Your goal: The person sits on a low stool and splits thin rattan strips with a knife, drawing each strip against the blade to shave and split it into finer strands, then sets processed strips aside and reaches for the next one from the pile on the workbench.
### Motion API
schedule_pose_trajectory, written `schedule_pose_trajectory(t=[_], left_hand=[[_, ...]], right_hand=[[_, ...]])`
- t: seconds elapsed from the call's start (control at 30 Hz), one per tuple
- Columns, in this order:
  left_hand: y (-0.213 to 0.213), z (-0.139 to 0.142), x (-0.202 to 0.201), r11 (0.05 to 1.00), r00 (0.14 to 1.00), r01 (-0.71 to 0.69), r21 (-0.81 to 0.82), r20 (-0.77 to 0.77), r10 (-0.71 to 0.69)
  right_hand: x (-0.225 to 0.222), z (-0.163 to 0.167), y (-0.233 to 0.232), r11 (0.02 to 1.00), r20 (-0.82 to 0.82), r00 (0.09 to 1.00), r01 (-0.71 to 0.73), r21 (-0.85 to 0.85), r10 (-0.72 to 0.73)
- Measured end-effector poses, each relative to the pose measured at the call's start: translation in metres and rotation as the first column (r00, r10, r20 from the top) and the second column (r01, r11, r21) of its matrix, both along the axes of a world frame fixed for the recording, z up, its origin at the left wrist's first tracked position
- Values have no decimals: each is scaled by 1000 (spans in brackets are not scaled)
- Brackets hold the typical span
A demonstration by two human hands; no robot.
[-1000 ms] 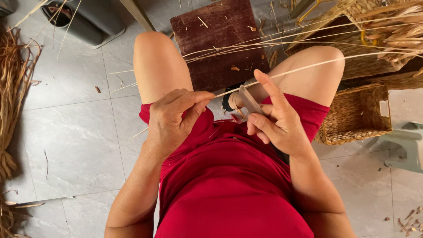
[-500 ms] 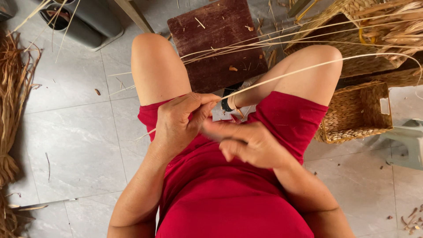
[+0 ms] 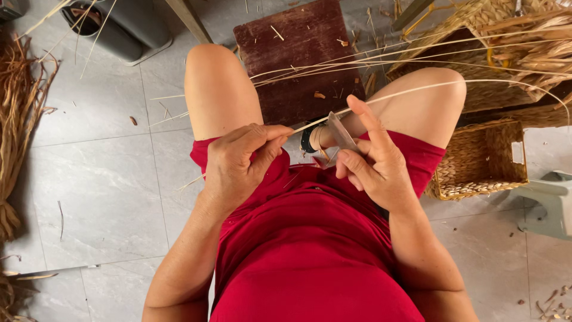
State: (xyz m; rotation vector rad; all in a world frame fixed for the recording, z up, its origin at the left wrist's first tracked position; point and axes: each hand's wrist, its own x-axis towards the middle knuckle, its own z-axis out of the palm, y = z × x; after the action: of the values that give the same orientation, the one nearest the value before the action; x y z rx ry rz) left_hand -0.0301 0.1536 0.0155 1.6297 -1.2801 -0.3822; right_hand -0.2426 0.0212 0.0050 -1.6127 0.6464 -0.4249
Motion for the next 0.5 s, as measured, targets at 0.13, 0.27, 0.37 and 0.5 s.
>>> schedule_pose_trajectory(t=[0.13, 0.27, 0.37, 0.5], left_hand=[[0, 1, 9, 999, 999, 29, -27, 40, -28], [0, 2, 13, 998, 998, 67, -18, 9, -67], [-2, 1, 14, 997, 997, 73, -15, 4, -73], [-7, -3, 10, 996, 996, 87, -24, -12, -87]], right_hand=[[-5, -5, -7, 997, -40, 997, -70, 21, 71], [-9, -14, -22, 988, 9, 988, -152, 1, 152], [-9, -21, -25, 987, 49, 986, -161, -20, 162], [-2, -32, -7, 974, 132, 965, -228, 12, 225]])
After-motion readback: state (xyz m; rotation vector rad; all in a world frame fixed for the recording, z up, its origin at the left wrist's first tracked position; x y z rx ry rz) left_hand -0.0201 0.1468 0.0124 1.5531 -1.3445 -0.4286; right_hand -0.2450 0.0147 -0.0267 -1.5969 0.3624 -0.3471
